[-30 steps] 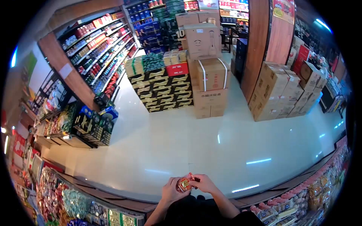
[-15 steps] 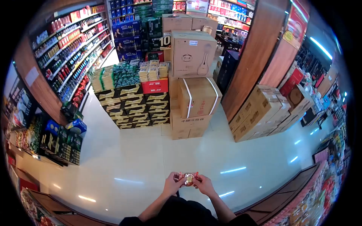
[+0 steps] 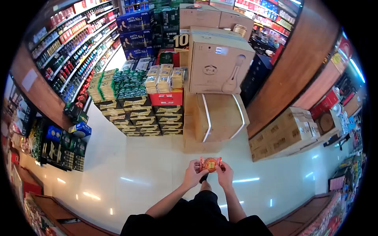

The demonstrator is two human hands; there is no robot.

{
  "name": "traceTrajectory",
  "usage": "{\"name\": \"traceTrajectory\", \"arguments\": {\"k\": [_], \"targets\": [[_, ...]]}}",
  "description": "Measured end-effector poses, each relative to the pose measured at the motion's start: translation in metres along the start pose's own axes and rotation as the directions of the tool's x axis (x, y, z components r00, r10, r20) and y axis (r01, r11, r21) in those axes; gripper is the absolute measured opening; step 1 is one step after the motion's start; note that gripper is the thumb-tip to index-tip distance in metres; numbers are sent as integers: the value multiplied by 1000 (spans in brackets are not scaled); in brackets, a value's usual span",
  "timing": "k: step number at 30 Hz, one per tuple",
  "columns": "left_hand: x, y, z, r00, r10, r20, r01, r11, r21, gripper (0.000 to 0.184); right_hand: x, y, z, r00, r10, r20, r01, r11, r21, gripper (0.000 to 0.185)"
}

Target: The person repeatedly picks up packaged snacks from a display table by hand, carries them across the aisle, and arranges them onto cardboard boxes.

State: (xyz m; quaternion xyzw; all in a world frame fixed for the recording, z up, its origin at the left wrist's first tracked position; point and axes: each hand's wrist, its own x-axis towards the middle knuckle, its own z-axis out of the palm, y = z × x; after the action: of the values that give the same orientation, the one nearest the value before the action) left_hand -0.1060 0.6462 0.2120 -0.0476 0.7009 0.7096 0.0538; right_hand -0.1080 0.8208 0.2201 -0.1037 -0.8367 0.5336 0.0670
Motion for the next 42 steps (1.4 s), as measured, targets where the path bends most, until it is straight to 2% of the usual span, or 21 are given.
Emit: {"name": "traceTrajectory", "arguments": {"k": [3, 4, 7, 9, 12, 15, 16, 19, 22, 25, 28, 31, 34, 37, 42], "targets": [[67, 8, 13, 996, 63, -69, -57, 994, 90, 53, 77, -7, 8, 998, -57, 12, 55, 991, 125, 28], [92, 5, 16, 995, 65, -75, -56, 992, 117, 52, 104, -10, 9, 997, -70, 44, 67, 996, 56, 30], [179, 23, 31, 992, 84, -98, -68, 985, 160, 50, 191, 4, 28, 986, -157, 49, 153, 984, 87, 32], [218, 40, 43, 990, 81, -119, -62, 986, 155, 47, 245, 7, 34, 986, -125, 114, 125, 992, 9, 27], [294, 17, 48, 992, 13, -127, 20, 967, 255, 44, 315, 1, 42, 983, -58, 175, 70, 995, -65, 26], [346, 25, 56, 979, 57, -193, 37, 892, 451, 45, 372, 5, 51, 970, -82, 227, 113, 985, -127, 28], [357, 42, 60, 979, 86, -187, 34, 829, 558, 51, 388, 6, 54, 963, -106, 247, 145, 978, -149, 29], [388, 64, 68, 973, 53, -224, 92, 801, 591, 51, 415, 1, 60, 953, 0, 302, 53, 985, -167, 31], [405, 53, 64, 970, 144, -196, 48, 677, 734, 50, 430, 15, 74, 954, -112, 278, 143, 985, -95, 35], [405, 50, 66, 963, 21, -267, 215, 536, 817, 54, 432, 24, 84, 953, -155, 260, 206, 961, -183, 42], [403, 34, 63, 953, 182, -242, 123, 497, 859, 56, 431, 11, 79, 905, 35, 424, 168, 887, -431, 51], [407, 30, 60, 957, 164, -239, 129, 497, 858, 57, 430, 24, 90, 943, -115, 313, 251, 863, -438, 54], [410, 28, 57, 950, 129, -285, 167, 561, 811, 55, 433, 21, 91, 949, -141, 283, 255, 869, -424, 50], [405, 25, 55, 927, 191, -322, 147, 605, 782, 53, 435, 11, 87, 919, -54, 390, 251, 842, -476, 54], [401, 28, 53, 891, 147, -429, 172, 766, 619, 46, 429, 14, 94, 915, -227, 334, 381, 760, -526, 52]]}}
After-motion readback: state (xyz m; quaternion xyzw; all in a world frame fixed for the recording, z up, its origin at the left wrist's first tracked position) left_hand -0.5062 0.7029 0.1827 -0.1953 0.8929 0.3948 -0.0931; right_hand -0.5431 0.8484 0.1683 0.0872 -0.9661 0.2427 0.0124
